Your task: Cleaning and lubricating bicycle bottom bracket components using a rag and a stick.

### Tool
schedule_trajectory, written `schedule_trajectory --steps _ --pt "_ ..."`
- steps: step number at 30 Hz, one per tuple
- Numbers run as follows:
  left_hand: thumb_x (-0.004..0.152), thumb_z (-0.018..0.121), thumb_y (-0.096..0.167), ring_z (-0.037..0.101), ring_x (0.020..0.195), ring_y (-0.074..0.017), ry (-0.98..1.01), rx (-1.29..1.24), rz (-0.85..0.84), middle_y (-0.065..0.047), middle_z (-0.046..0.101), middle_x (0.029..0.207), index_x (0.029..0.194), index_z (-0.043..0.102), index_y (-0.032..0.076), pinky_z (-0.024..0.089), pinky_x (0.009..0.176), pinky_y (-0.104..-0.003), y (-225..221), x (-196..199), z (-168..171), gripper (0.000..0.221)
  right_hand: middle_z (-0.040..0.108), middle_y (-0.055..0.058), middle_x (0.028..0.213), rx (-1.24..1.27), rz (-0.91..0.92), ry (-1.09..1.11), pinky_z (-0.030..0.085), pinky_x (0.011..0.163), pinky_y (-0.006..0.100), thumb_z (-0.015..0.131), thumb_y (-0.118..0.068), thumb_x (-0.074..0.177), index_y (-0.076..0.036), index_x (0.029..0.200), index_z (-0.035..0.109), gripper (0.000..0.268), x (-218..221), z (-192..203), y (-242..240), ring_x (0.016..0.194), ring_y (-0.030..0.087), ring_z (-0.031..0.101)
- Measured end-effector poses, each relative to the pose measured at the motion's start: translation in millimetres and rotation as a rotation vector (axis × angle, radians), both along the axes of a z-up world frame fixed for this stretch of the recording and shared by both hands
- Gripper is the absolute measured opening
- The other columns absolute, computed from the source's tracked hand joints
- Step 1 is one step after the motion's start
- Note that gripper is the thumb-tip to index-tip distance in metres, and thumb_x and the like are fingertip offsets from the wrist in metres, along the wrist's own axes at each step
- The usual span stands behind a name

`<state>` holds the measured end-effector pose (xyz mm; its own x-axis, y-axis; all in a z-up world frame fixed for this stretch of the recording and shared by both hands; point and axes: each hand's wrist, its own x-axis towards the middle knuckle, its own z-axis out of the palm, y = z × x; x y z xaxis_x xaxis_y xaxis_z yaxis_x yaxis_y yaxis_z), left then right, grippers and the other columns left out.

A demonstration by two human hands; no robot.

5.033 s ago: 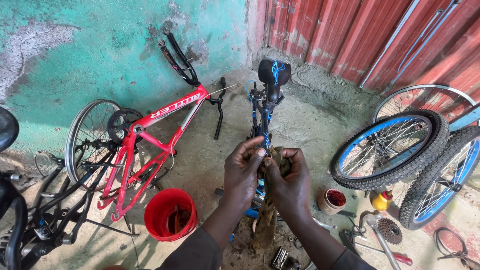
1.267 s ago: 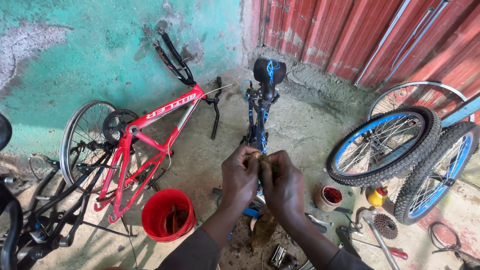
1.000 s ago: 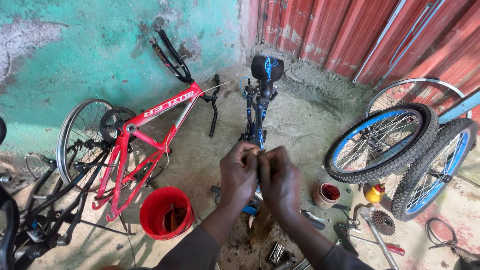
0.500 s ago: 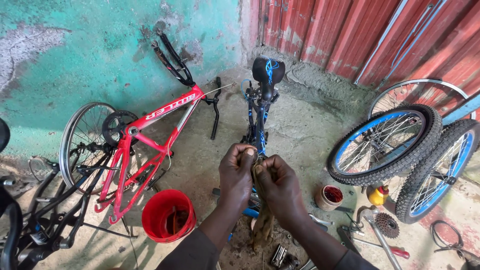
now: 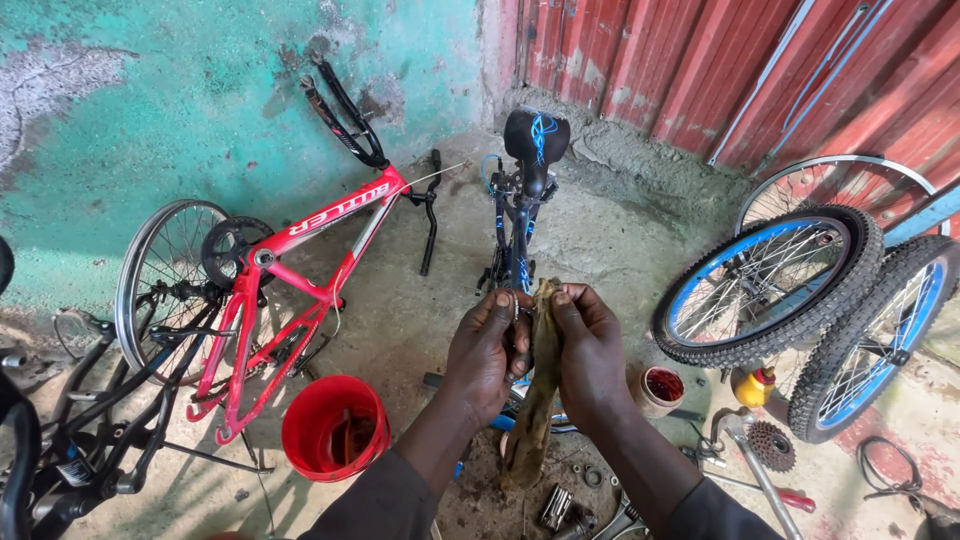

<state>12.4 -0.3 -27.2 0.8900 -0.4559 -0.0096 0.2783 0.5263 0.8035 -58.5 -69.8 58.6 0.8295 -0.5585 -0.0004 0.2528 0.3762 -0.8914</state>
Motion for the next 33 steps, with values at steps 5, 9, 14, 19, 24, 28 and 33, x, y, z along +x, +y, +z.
schedule_trajectory --steps 5,9,14,19,24,28,33 --pt "0.115 0.046 0.028 0.049 0.039 -0.0152 0.018 -0.004 0.011 -0.009 0.054 0.058 0.115 0.070 0.006 0.038 0.038 -0.023 -1 -1 0 0.032 0.076 0.013 0.082 -0.170 0.014 -0.001 0.047 0.056 0.024 0.059 -0.011 0.103 -0.006 0.089 0.061 0.015 -2 -1 -8 0.066 0.013 0.064" --pt "0.115 0.042 0.027 0.049 0.039 -0.0154 0.020 -0.016 -0.008 -0.009 0.054 0.058 0.122 0.070 0.006 0.038 0.039 -0.022 0 2 -3 0.035 0.071 0.012 0.079 -0.263 0.037 -0.024 0.046 0.060 0.026 0.058 -0.009 0.104 -0.004 0.091 0.062 0.015 -1 -6 -13 0.068 0.013 0.059" --pt "0.115 0.042 0.023 0.051 0.038 -0.0166 -0.122 0.107 0.002 -0.010 0.054 0.055 0.127 0.070 0.002 0.041 0.038 -0.023 0 5 -1 0.036 0.069 0.014 0.078 -0.362 0.065 -0.067 0.050 0.056 0.029 0.061 -0.010 0.103 -0.002 0.098 0.062 0.009 4 -18 -25 0.063 0.016 0.062" --pt "0.111 0.049 0.017 0.076 0.067 -0.0314 -0.592 0.564 0.140 -0.021 0.074 0.080 0.137 0.068 0.006 0.059 0.054 -0.034 16 5 19 0.034 0.070 0.014 0.075 -0.598 0.135 -0.038 0.054 0.058 0.029 0.068 -0.003 0.096 0.000 0.102 0.068 0.007 10 -45 -40 0.063 0.017 0.069" --pt "0.102 0.061 0.011 0.077 0.085 -0.0374 -0.926 0.645 0.268 -0.012 0.079 0.088 0.121 0.080 0.017 0.065 0.072 -0.039 23 10 21 0.028 0.064 0.008 0.059 -0.567 0.095 -0.063 0.044 0.046 0.020 0.077 -0.005 0.090 0.001 0.090 0.068 0.011 12 -58 -43 0.049 0.009 0.060" --pt "0.107 0.054 0.010 0.060 0.049 -0.0137 -0.321 0.657 0.339 -0.007 0.066 0.061 0.105 0.080 0.014 0.049 0.044 -0.022 30 16 32 0.026 0.062 0.010 0.055 -0.694 0.063 -0.086 0.040 0.045 0.019 0.081 -0.009 0.089 -0.001 0.084 0.069 0.015 3 -39 -35 0.048 0.009 0.059" --pt "0.109 0.035 0.006 0.071 0.068 -0.0182 0.018 0.251 0.294 -0.013 0.065 0.091 0.107 0.070 0.002 0.061 0.058 -0.025 43 37 10 0.035 0.061 0.011 0.076 -0.518 -0.036 0.157 0.050 0.060 0.030 0.066 -0.013 0.102 0.001 0.097 0.066 0.015 7 -21 -45 0.070 0.016 0.060"
